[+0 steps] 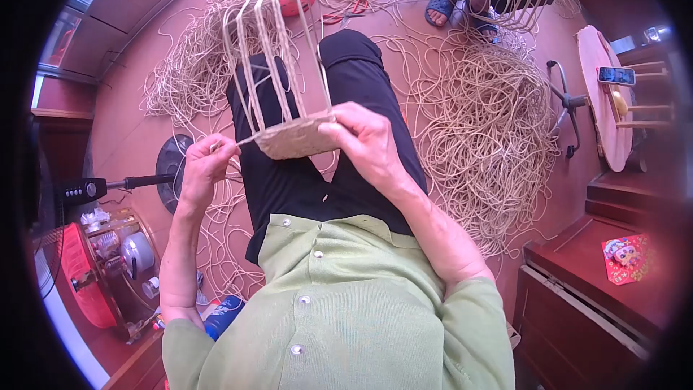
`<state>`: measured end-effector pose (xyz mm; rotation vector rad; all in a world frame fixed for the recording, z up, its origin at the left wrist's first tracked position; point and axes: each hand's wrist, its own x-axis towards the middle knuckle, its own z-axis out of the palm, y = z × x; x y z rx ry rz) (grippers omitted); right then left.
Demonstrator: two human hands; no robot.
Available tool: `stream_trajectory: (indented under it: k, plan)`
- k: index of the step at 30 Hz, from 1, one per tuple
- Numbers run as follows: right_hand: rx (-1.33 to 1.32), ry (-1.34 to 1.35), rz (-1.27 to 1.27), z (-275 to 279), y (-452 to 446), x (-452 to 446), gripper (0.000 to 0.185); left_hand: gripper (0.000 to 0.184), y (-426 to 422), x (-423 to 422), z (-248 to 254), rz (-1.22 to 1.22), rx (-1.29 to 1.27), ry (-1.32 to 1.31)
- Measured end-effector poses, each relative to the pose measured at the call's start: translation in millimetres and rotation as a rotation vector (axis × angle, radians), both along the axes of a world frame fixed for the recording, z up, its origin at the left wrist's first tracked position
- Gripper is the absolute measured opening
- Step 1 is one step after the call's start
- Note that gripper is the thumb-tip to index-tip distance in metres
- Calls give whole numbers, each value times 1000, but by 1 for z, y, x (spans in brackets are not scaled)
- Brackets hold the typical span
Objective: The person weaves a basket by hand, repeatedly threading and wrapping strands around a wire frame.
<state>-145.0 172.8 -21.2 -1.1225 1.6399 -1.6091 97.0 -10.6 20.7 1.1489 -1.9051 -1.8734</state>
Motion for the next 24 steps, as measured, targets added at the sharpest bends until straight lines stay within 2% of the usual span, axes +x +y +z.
stream_trajectory:
  k: [2,5,8,11,15,16,17,19,20,22,23,24]
  plan:
    - [-45,-53,-61,-1,-11,-2,18,17,0,-12,7,29,-50,-9]
    - [-67,-383,44,-10,-20,-11,21,18,-17,-20,9,36,12,44]
    - [-44,-469,85,-9,-10,-4,23,19,-22,-15,6,46,68,59]
    - [-37,-305,77,-5,-12,2,27,20,-20,-3,-2,126,134,107]
    - [104,-215,-55,-4,-23,12,27,27,-4,-2,15,69,94,123]
    - [58,-252,-81,-2,-23,15,24,30,4,-5,21,13,58,109]
    - [42,-290,-77,-2,-22,17,23,25,6,-7,20,-63,58,100]
    - [14,-372,-66,-5,-19,18,21,21,-1,3,1,-44,-81,117]
    - [51,-206,-38,-6,-17,16,19,20,-2,7,0,-34,-24,123]
    - [86,-193,-35,-2,-14,14,19,19,-4,8,2,-22,79,144]
    - [102,-184,-41,0,-12,11,19,24,-5,8,6,-60,145,112]
    - [43,-134,-45,-1,-10,6,22,28,-5,9,16,-32,85,118]
